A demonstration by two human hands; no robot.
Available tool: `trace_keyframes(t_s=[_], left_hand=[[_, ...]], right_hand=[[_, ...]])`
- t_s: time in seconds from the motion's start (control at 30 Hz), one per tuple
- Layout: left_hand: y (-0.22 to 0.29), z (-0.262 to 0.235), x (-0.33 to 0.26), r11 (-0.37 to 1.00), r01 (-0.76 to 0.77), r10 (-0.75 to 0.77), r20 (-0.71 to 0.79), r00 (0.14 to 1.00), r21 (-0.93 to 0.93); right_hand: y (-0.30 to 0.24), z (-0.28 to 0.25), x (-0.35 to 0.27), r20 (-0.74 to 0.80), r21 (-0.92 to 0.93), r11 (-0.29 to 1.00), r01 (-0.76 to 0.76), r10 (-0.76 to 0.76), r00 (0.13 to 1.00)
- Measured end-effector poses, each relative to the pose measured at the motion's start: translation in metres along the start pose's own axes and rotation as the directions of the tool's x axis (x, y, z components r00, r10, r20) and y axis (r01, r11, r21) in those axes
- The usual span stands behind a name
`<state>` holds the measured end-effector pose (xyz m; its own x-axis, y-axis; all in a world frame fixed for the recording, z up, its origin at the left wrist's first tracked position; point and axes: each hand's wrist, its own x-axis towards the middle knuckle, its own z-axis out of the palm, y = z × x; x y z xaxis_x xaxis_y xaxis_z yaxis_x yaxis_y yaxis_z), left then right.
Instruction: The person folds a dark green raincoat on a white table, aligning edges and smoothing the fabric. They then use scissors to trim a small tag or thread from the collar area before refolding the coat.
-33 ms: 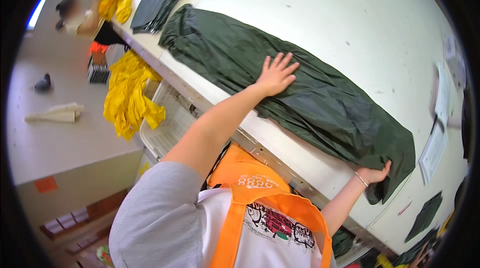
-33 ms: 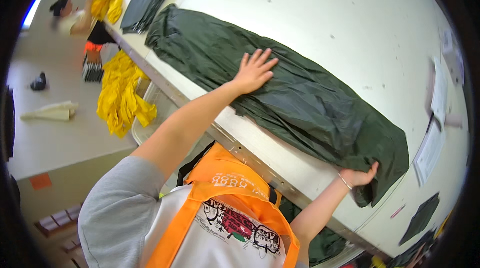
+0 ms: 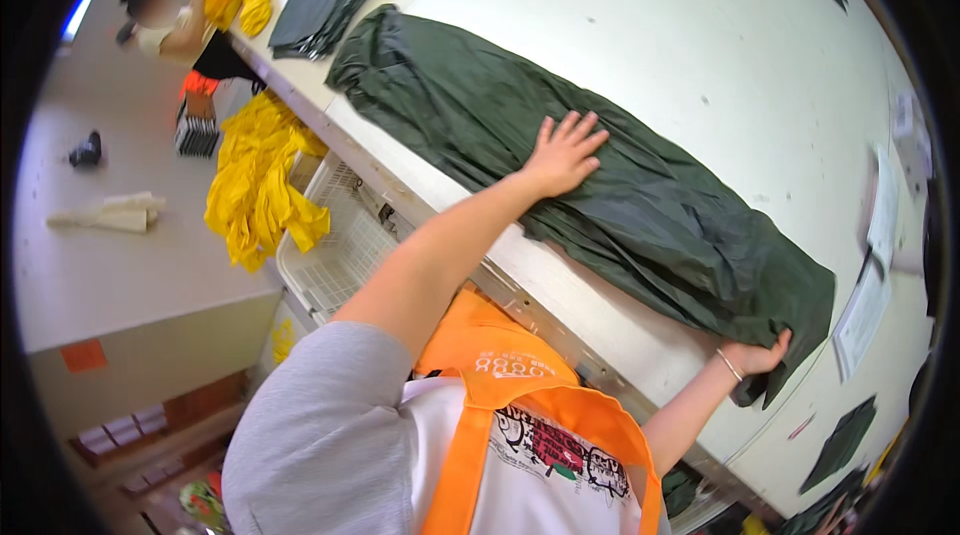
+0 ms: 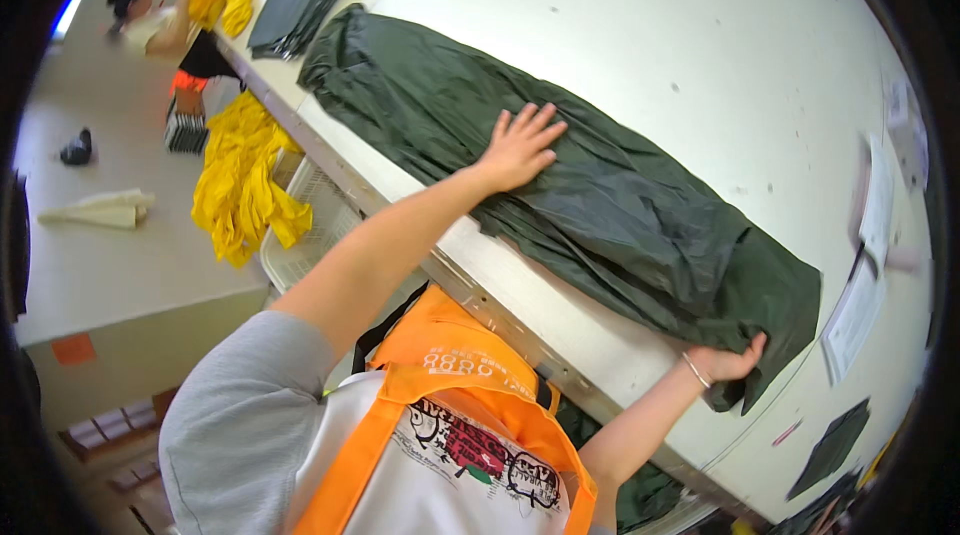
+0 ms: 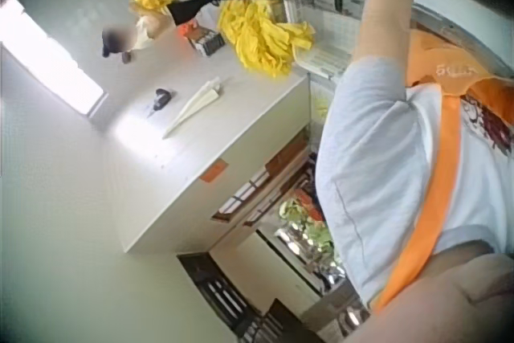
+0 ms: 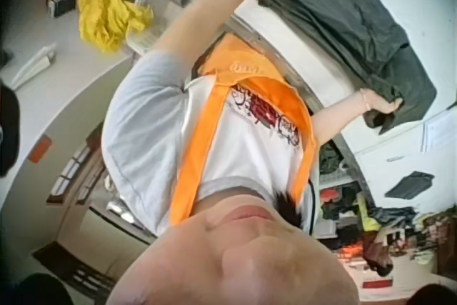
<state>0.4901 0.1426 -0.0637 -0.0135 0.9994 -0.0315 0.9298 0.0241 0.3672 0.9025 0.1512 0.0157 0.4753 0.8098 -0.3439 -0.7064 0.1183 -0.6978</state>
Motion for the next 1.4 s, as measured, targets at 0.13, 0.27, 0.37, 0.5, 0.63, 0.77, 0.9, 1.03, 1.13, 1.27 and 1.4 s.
trace_keyframes(t_s=[0.13,0.27,0.37,0.5,0.63,0.77,0.9,1.03,1.13,1.27,1.4], left_hand=[[0.010,-0.007,-0.002,0.964,-0.084,0.063,-0.090,0.994,-0.253],[0.001,0.002,-0.003,0.926,-0.144,0.077,-0.198,0.977,-0.350],[-0.016,0.022,-0.005,0.934,-0.036,-0.039,-0.203,0.978,-0.355],[-0.003,0.040,-0.008,0.896,-0.020,-0.067,-0.181,0.981,-0.444],[-0.012,0.037,-0.026,0.883,-0.001,-0.092,-0.175,0.980,-0.469],[-0.026,0.038,-0.042,0.877,0.041,-0.137,-0.167,0.976,-0.478],[-0.027,0.030,-0.049,0.891,0.048,-0.141,-0.176,0.974,-0.451],[-0.019,0.031,-0.051,0.909,0.039,-0.116,-0.162,0.980,-0.416],[-0.026,0.023,-0.053,0.922,0.015,-0.098,-0.196,0.976,-0.387],[-0.032,-0.027,-0.088,0.978,-0.066,-0.020,-0.402,0.916,-0.200],[0.006,0.004,-0.169,0.984,-0.042,0.069,0.154,0.986,-0.172]], right_hand=[[-0.037,0.157,-0.062,0.233,-0.171,0.959,0.224,-0.181,0.955],[0.030,0.326,-0.165,0.690,-0.312,0.949,0.055,0.187,0.699],[0.172,0.401,-0.272,0.833,-0.520,0.799,0.300,0.398,0.385],[0.365,0.408,-0.350,0.889,-0.129,0.253,0.959,0.459,-0.001],[0.473,0.353,-0.328,0.507,-0.240,0.304,0.922,0.849,-0.148],[0.386,0.380,-0.283,0.852,-0.093,0.524,0.847,0.481,-0.204],[0.313,0.333,-0.104,0.875,-0.330,0.222,0.918,0.437,0.209],[0.300,0.274,-0.097,0.785,-0.488,0.318,0.813,0.568,0.249],[0.289,0.274,-0.089,0.792,-0.498,0.267,0.825,0.528,0.307],[0.269,0.268,-0.089,0.808,-0.467,0.262,0.845,0.516,0.286],[0.235,0.244,-0.073,0.765,-0.446,0.096,0.890,0.556,0.324]])
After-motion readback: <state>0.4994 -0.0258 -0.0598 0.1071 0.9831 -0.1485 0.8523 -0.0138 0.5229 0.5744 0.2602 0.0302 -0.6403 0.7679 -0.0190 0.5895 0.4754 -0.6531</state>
